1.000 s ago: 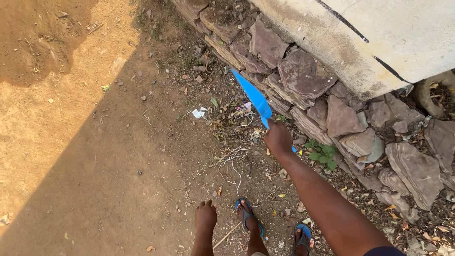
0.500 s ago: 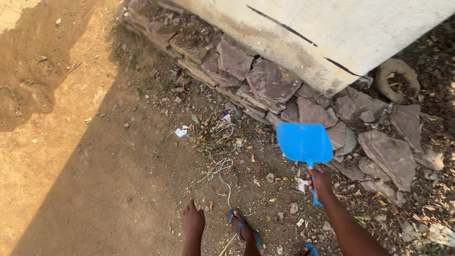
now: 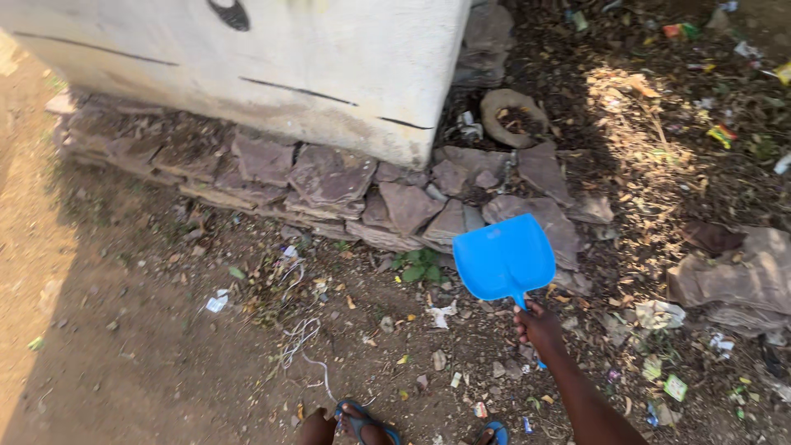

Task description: The person picks up dry leaves, twigs, and litter by hand and places them into a blue dustpan before carrying the loaded dustpan across the dirt yard.

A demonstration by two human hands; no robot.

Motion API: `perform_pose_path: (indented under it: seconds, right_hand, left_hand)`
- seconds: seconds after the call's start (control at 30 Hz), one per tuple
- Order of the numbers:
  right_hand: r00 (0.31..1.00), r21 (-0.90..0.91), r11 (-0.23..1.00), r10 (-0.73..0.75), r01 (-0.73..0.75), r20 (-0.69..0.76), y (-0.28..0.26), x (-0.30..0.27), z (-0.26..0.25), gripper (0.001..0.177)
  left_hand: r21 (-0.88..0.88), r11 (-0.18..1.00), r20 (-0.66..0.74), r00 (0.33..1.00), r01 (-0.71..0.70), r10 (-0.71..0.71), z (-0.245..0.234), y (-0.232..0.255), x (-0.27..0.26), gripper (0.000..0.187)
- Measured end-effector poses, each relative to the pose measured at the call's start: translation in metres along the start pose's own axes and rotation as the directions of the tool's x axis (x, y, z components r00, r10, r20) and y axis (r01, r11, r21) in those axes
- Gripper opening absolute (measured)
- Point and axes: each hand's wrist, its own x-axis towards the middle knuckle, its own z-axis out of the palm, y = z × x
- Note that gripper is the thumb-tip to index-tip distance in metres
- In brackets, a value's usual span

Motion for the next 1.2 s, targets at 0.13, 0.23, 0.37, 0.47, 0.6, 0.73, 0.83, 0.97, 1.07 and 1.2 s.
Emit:
perform_pose_path:
  seconds: [0.13, 0.23, 0.37, 0.47, 0.6, 0.73, 0.83, 0.97, 1.07, 1.2]
  right_hand:
    - [0.993, -0.024, 0.993, 0.114, -0.114, 0.009, 0.02, -0.001, -0.085, 0.034]
    - [0.992, 0.043, 0.992, 0.122, -0.121, -0.013, 0.037, -0.006, -0.147, 0.028]
    - [0.986, 0.073, 0.987, 0.146, -0.14, -0.084, 0.055, -0.011, -0.225, 0.025]
    - [0.977, 0.141, 0.98, 0.158, -0.137, -0.146, 0.056, -0.011, -0.259, 0.022]
    - [0.972, 0.219, 0.968, 0.162, -0.123, -0.171, 0.041, -0.005, -0.288, 0.024]
    - [0.973, 0.247, 0.963, 0.153, -0.108, -0.171, 0.024, 0.012, -0.31, 0.023]
    - [0.98, 0.275, 0.959, 0.119, -0.072, -0.158, 0.02, 0.036, -0.331, 0.023]
    - [0.979, 0.229, 0.972, 0.1, -0.057, -0.177, 0.008, 0.074, -0.37, 0.027]
    - [0.961, 0.314, 0.942, 0.189, -0.119, -0.201, 0.009, 0.089, -0.384, 0.019]
    - [0.959, 0.271, 0.959, 0.153, -0.085, -0.239, -0.004, 0.114, -0.418, 0.03]
  left_hand:
    - [-0.021, 0.993, -0.108, 0.987, -0.119, 0.116, 0.037, 0.076, -0.008, 0.06]
    - [-0.001, 0.995, -0.035, 0.994, -0.102, 0.102, 0.077, 0.135, -0.006, 0.061]
    - [0.07, 0.985, 0.068, 0.986, -0.156, 0.152, 0.124, 0.197, -0.001, 0.059]
    - [0.108, 0.973, 0.126, 0.973, -0.205, 0.191, 0.157, 0.235, 0.001, 0.057]
    - [0.162, 0.947, 0.18, 0.952, -0.278, 0.249, 0.157, 0.301, -0.005, 0.055]
    - [0.208, 0.916, 0.224, 0.928, -0.343, 0.297, 0.155, 0.386, -0.011, 0.053]
    - [0.234, 0.891, 0.261, 0.908, -0.39, 0.329, 0.168, 0.44, 0.001, 0.052]
    - [0.186, 0.855, 0.282, 0.86, -0.485, 0.426, 0.18, 0.531, 0.016, 0.05]
    - [0.146, 0.815, 0.294, 0.811, -0.56, 0.505, 0.181, 0.557, 0.008, 0.048]
    - [0.014, 0.73, 0.302, 0.699, -0.683, 0.649, 0.222, 0.64, 0.0, 0.046]
